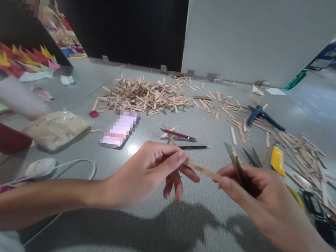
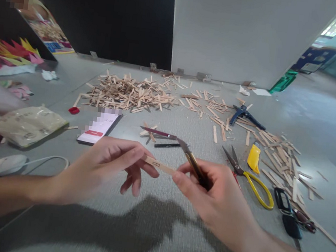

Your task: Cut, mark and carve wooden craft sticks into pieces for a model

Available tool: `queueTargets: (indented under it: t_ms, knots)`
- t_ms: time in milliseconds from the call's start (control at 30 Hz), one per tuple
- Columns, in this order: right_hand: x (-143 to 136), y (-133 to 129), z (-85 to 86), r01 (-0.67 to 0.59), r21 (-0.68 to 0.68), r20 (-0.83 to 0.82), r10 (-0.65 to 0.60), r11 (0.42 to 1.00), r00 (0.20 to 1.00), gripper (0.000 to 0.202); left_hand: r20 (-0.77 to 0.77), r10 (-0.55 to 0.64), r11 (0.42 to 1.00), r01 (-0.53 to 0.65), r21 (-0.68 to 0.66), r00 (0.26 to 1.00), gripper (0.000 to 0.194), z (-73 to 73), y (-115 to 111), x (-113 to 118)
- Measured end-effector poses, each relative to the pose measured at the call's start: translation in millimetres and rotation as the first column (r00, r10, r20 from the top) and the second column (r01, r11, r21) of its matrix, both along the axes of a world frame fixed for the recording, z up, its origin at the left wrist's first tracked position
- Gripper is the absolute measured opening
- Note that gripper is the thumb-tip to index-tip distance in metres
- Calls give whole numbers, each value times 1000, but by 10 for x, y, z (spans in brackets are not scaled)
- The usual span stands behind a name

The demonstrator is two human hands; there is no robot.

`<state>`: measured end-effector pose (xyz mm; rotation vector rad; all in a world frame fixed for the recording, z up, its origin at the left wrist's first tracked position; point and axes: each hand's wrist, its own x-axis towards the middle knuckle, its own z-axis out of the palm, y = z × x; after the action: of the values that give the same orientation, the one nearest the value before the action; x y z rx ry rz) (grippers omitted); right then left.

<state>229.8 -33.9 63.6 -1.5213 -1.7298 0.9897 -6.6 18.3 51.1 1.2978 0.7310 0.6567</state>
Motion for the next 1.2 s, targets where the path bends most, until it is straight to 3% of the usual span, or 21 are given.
queueTargets:
  t_ms: [167, 233, 333, 500, 567, 733, 900, 1033, 1200]
  knots:
    - [16, 3, -44, 126, 149, 34, -132, 981, 991, 36, 87, 42, 998, -38, -43, 995, 29, -76, 43, 28]
    - [32, 5, -19, 161, 227, 49, -177, 960, 983, 32, 81, 75, 997, -74, -22, 994, 36, -91, 70, 33]
    - [48, 12, 36, 179, 297, 69, -208, 938, 976, 29, -30, 83, 997, -83, 6, 996, 44, -83, 110, 28]
    - [42, 4, 85, 185, 360, 105, -237, 914, 966, 29, -196, 127, 990, -113, 81, 972, 34, -76, 164, 5]
    - [38, -5, 81, 180, 364, 113, -235, 914, 965, 30, -162, 141, 986, -123, 115, 977, 35, -98, 174, 3]
    - [51, -10, 32, 141, 316, 124, -188, 938, 974, 32, -87, 146, 988, -141, 61, 986, 60, -180, 193, 2]
    - [71, 3, -23, 72, 236, 131, -105, 969, 986, 35, -99, 127, 962, -98, 256, 987, 70, -234, 206, -7]
    - [62, 6, -49, 23, 174, 149, -50, 984, 988, 36, -73, 25, 978, -9, 206, 997, 51, -205, 193, 3]
    - [57, 4, -37, 7, 168, 161, -35, 986, 986, 37, -5, 104, 990, -103, 94, 995, 42, -146, 198, 22]
